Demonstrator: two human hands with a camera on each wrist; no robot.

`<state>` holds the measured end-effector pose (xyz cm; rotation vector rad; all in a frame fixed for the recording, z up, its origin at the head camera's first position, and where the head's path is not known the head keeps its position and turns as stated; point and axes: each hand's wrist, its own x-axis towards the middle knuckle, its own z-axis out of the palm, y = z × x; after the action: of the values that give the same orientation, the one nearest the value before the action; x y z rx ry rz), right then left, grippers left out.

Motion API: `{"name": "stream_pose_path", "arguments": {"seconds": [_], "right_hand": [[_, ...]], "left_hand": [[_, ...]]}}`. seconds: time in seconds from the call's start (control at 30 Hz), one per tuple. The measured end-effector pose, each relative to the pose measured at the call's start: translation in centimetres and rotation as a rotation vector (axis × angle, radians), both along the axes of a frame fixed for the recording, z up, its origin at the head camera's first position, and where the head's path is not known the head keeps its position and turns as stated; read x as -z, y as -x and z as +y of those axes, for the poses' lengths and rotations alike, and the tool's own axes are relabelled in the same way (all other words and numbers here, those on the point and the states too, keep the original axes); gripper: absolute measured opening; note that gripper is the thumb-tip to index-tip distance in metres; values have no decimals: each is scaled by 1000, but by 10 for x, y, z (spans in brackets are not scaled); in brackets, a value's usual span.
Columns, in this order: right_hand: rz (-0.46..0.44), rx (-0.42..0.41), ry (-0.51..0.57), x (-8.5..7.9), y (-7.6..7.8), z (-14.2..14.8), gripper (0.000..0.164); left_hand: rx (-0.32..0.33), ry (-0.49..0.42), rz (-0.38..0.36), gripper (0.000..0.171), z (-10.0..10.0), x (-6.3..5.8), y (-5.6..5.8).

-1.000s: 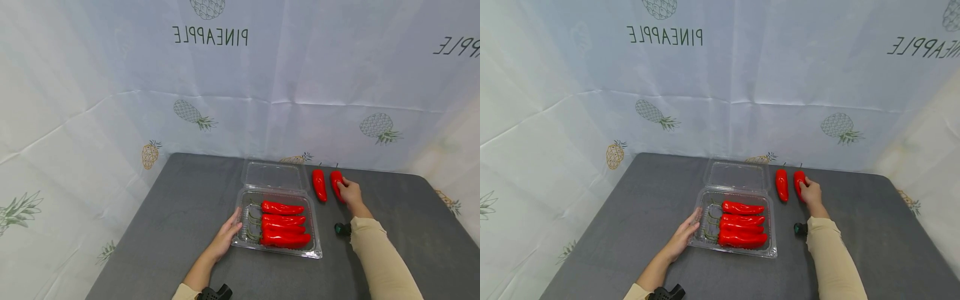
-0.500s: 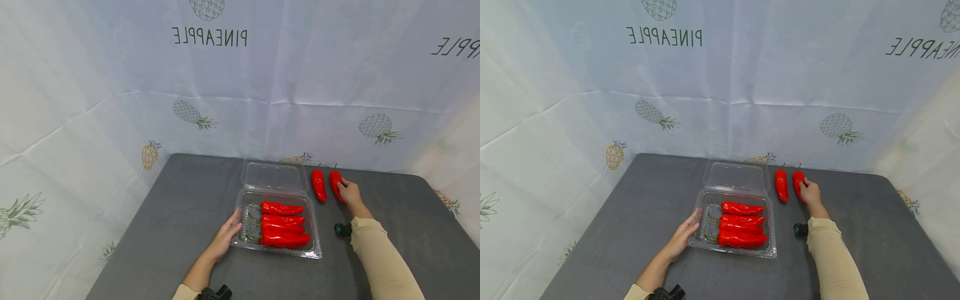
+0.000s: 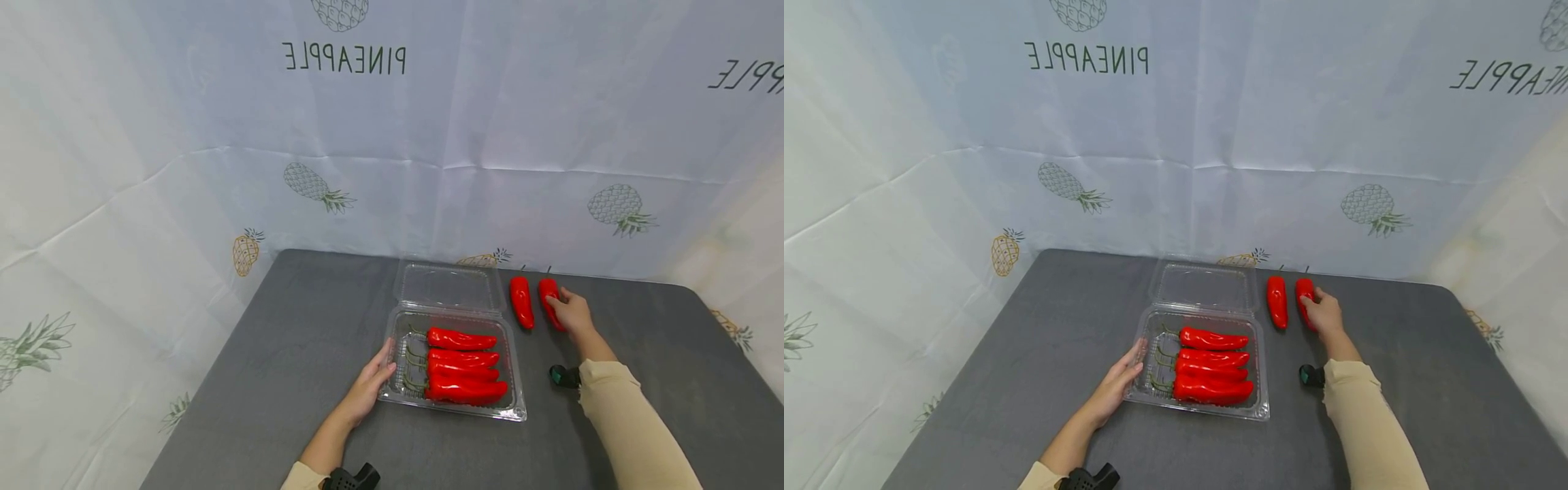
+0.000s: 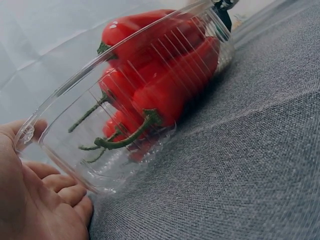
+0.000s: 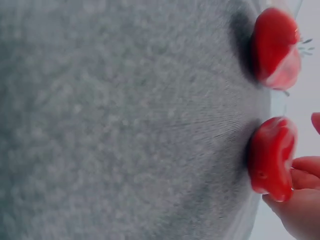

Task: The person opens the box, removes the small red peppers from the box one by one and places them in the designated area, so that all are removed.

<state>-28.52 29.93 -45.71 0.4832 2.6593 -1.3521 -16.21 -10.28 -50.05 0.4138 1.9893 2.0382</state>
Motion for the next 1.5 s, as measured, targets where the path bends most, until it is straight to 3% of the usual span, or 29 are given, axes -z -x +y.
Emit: {"name": "stream_pose_path", "arguments": {"seconds": [0.33,0.6,0.9,1.3,1.5], "right_hand": [[17,-112,-10,-16,-10,-6,65],[112,-154,5,-28,-27,-20,64],[122,-250,-5,-36,-39,-34,63],[157,-383,-23,-36,-48,-50,61],[156,-411,-40,-35,-51,-58,59]], "left_hand": [[-5,-11,-12,61,1,-1,0],[4,-27,-13,62,1,1,0],[3,-24,-9,62,1,-1,-1],[9,-28,-5,62,1,1,0],[7,-28,-5,61,1,2,0]]}}
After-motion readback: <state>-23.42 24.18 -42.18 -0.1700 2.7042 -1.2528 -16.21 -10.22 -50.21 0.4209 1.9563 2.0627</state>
